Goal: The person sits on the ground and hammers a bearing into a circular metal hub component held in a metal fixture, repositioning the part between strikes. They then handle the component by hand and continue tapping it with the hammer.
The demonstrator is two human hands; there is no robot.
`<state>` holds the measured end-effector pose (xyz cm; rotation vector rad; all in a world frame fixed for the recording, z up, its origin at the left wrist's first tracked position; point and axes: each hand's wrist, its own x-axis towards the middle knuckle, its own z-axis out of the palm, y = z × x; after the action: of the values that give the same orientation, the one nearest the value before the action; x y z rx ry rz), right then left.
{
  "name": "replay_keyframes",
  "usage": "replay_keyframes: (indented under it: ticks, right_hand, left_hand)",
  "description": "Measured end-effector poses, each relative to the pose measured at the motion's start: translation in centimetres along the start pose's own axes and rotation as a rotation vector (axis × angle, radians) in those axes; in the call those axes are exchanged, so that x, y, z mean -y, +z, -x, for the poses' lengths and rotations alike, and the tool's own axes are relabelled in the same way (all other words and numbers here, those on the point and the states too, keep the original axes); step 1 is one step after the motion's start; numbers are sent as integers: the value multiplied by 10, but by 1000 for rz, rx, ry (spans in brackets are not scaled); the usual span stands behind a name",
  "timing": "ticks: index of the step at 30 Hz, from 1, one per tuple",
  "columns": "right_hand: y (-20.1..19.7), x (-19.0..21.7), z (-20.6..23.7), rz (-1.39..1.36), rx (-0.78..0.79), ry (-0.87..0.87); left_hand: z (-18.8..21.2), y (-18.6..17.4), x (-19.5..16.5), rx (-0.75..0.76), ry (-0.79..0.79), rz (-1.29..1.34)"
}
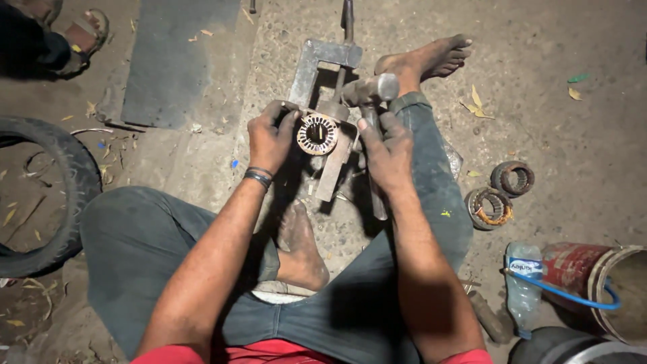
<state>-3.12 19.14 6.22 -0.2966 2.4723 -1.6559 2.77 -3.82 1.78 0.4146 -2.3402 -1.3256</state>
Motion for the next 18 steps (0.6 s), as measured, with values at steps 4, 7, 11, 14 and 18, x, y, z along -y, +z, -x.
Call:
replay_keyframes:
  ticks: [4, 7, 11, 14, 18]
  right_hand:
    - [2, 9, 4, -60, -26, -112]
    - [6, 19, 8, -10, 7, -218]
    - [25, 28, 7, 108, 176, -9]
    - [32, 34, 8, 195, 149, -223]
    - [28, 47, 14, 89, 99, -426]
  left_hand:
    - [-2, 3, 4, 8, 290, -135]
    - [-4, 6, 1, 124, 321, -114]
    - [-1, 5, 0, 115, 279, -117]
    - [0, 1, 5, 92, 252, -116]
    - [-3, 5, 13, 89, 279, -136]
